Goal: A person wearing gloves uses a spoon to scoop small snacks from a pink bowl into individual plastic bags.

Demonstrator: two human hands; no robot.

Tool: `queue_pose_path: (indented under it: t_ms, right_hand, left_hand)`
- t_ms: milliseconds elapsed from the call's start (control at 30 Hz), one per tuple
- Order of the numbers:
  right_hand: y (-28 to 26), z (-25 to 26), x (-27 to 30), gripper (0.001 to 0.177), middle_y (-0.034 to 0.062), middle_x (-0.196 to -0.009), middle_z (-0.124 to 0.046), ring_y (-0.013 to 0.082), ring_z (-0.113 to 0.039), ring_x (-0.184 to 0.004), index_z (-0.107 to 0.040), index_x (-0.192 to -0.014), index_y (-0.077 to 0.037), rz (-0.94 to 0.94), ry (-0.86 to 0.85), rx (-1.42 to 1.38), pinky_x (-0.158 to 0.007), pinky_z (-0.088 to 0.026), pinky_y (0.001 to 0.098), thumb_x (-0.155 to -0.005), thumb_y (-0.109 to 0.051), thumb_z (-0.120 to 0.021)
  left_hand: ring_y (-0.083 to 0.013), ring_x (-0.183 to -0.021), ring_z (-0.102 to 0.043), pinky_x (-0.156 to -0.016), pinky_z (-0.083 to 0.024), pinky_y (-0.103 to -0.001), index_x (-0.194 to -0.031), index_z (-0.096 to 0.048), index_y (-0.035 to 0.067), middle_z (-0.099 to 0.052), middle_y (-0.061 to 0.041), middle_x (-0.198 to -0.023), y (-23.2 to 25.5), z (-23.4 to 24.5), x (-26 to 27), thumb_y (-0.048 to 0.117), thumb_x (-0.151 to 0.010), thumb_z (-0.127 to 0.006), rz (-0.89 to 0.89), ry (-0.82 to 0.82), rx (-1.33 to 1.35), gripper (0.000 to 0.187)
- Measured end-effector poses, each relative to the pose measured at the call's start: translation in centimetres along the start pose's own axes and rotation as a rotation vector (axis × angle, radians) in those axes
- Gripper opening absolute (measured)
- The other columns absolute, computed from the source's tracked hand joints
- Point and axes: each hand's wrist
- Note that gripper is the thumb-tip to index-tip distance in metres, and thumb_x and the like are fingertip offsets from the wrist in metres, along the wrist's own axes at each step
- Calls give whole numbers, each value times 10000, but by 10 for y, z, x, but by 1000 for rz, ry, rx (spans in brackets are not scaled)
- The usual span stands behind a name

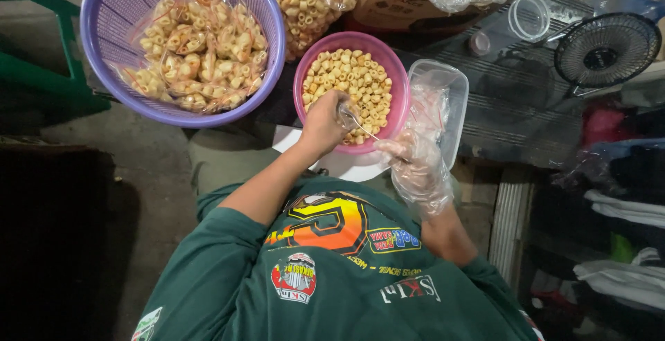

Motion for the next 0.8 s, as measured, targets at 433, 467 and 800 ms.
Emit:
queue_pose_path:
  t_ms: [433, 467, 800]
  right_hand:
    - [-8, 0, -5, 156, 64, -905, -634, 241, -628, -693, -839, -1022, -156, 23, -242, 310, -668, -542, 369, -897, -104, -761]
    - [-12, -1, -8, 116, 75, -879, -638, 240, -619, -666, -841, -968, -121, 25, -205, 275, -644, -545, 348, -888, -75, -770]
    - [-7, 6, -2, 90, 148, -825, -652, 228, -656, -636, -800, -899, 39, -63, -8, -6, -571, -547, 329, -813, 67, -798]
  left_hand:
    - [-277, -1158, -611, -985, -470, -459, -1283, -559, 227, -597, -25, -1117, -1, -6, -4, 339, -613, -871, -230, -35, -191, 748]
    - [-274, -1145, -616, -971, -476, -452, -1233, -574, 234, -598, -19, -1096, -3, -7, -4, 330, -627, -868, -231, -28, -161, 680]
    - [-307, -1087, -682, -974, -501, -459, -1192, -613, 187, -673, -67, -1064, -10, 0, -3, 197, -679, -866, -101, -44, -127, 572]
Point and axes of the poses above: each hand's wrist, its own x-axis away from the middle knuckle, its own z-axis out of the back of the hand, y = z × x
